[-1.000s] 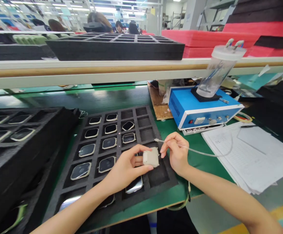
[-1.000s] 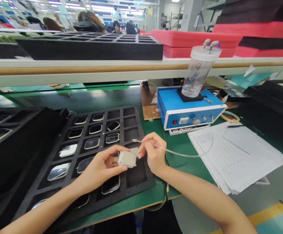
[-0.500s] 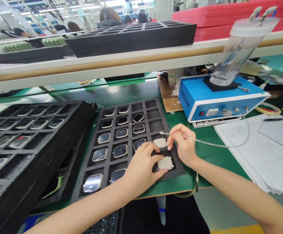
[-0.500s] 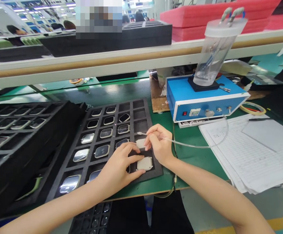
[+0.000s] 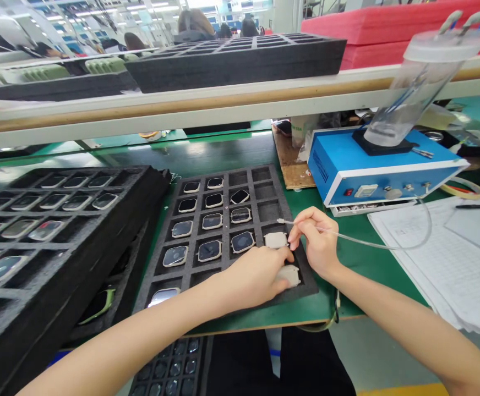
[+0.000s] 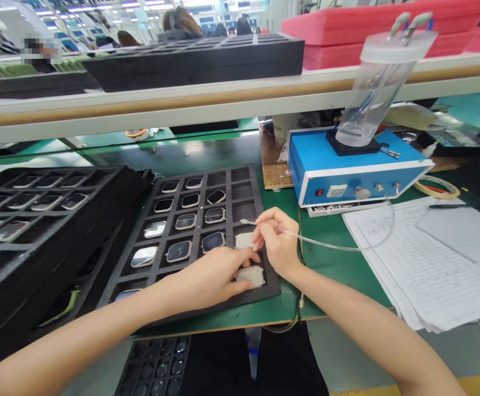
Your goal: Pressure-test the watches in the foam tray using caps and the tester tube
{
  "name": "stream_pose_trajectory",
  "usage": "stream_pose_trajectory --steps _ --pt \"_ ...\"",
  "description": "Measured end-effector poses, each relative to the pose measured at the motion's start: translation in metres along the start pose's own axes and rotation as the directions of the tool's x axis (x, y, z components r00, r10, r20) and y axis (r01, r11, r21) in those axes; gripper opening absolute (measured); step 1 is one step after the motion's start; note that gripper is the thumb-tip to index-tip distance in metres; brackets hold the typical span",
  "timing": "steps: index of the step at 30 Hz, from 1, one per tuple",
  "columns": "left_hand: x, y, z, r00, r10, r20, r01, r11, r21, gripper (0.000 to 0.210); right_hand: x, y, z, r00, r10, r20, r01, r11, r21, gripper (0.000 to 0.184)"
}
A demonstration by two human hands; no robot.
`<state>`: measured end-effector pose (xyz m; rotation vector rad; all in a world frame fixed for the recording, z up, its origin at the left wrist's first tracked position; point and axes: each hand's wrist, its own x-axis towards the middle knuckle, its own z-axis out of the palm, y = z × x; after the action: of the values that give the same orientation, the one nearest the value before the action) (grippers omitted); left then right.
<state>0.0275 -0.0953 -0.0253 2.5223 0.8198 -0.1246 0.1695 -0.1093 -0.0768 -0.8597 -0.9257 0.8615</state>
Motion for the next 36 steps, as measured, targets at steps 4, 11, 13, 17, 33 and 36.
stream_pose_trajectory --steps 4,11,13,17,33,36 --pt "0.002 -0.006 -0.016 0.994 0.109 0.01 -0.109 0.994 -0.005 0.021 0.001 -0.001 0.0 1.0 -0.003 -0.018 0.003 1.0 0.0 0.009" --pt "-0.003 -0.019 -0.041 0.977 0.214 0.018 -0.203 0.95 -0.239 0.029 0.006 -0.003 -0.002 0.992 -0.047 -0.116 0.053 0.997 0.055 0.008" --pt "0.001 -0.025 -0.043 0.993 0.114 0.04 -0.088 0.908 -0.409 0.031 0.006 -0.003 -0.003 0.991 -0.05 -0.123 0.056 0.997 0.052 0.008" --pt "0.01 -0.032 -0.041 0.998 0.065 -0.004 -0.059 0.868 -0.493 0.02 0.007 -0.005 -0.003 0.988 -0.059 -0.145 0.067 0.996 0.052 0.007" --pt "-0.005 0.002 0.003 0.966 0.256 0.014 -0.24 0.882 0.406 0.029 0.005 -0.003 -0.003 0.995 -0.023 -0.102 0.025 1.0 0.017 0.008" --pt "-0.008 0.004 0.007 0.977 0.214 0.007 -0.197 0.886 0.42 0.022 0.004 -0.001 -0.003 0.996 -0.008 -0.091 0.008 1.0 -0.001 0.007"
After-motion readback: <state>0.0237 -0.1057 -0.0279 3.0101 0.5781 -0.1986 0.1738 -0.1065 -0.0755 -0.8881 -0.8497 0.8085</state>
